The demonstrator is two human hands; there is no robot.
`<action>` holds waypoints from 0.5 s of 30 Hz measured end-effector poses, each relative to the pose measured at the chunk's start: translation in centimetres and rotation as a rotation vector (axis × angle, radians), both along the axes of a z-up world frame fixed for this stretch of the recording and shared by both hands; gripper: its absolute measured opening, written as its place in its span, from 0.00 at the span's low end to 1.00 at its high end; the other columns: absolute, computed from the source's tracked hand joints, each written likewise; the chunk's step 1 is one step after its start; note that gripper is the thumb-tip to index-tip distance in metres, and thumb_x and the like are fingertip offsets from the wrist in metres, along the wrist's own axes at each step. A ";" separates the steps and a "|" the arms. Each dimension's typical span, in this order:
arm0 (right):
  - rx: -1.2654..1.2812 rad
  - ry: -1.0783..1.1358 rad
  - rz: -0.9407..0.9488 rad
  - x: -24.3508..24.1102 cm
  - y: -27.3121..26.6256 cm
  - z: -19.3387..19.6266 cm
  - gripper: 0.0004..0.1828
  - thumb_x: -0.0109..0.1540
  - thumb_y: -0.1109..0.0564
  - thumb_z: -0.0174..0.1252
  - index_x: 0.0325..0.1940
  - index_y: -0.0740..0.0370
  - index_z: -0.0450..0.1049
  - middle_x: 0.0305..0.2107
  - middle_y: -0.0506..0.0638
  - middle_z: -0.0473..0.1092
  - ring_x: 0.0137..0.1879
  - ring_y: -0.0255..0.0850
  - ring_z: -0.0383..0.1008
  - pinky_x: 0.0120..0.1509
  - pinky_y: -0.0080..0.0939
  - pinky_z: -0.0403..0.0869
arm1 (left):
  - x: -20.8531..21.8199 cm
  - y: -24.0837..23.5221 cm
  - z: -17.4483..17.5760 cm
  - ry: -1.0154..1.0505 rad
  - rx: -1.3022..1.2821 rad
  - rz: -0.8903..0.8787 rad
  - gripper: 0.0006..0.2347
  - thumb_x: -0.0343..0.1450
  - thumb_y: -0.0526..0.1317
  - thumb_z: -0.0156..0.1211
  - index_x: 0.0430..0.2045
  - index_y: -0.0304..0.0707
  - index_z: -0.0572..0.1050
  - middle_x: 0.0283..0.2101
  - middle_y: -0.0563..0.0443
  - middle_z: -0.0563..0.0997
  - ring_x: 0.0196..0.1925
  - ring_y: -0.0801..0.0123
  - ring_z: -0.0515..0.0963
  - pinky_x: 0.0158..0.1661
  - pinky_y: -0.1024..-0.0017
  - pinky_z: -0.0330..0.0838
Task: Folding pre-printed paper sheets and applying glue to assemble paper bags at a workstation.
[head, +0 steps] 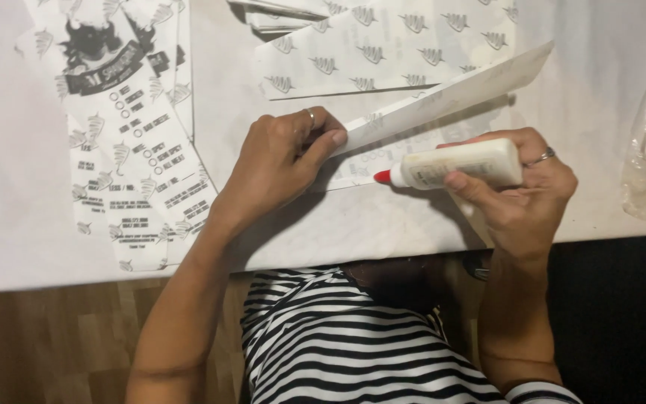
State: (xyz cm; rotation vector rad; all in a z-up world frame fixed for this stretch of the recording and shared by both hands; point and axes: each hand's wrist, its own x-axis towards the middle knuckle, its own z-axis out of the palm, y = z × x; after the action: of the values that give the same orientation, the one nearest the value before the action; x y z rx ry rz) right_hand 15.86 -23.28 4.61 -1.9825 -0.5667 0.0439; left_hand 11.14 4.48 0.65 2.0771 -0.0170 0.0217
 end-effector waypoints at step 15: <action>0.227 0.166 0.139 -1.9 6.7 -1.5 0.21 0.55 0.62 0.72 0.48 0.71 0.72 0.38 0.59 0.76 0.42 0.44 0.80 0.46 0.36 0.82 | 0.4 0.7 0.2 0.132 -0.157 0.017 0.10 0.75 0.43 0.54 0.26 0.43 0.79 0.21 0.61 0.74 0.24 0.78 0.66 0.27 0.74 0.57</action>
State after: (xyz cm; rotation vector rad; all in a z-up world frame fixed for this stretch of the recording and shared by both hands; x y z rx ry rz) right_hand 13.95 -16.53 3.12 -1.6997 -0.5737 0.2191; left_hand 11.56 5.17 0.86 1.9181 0.0813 -0.1005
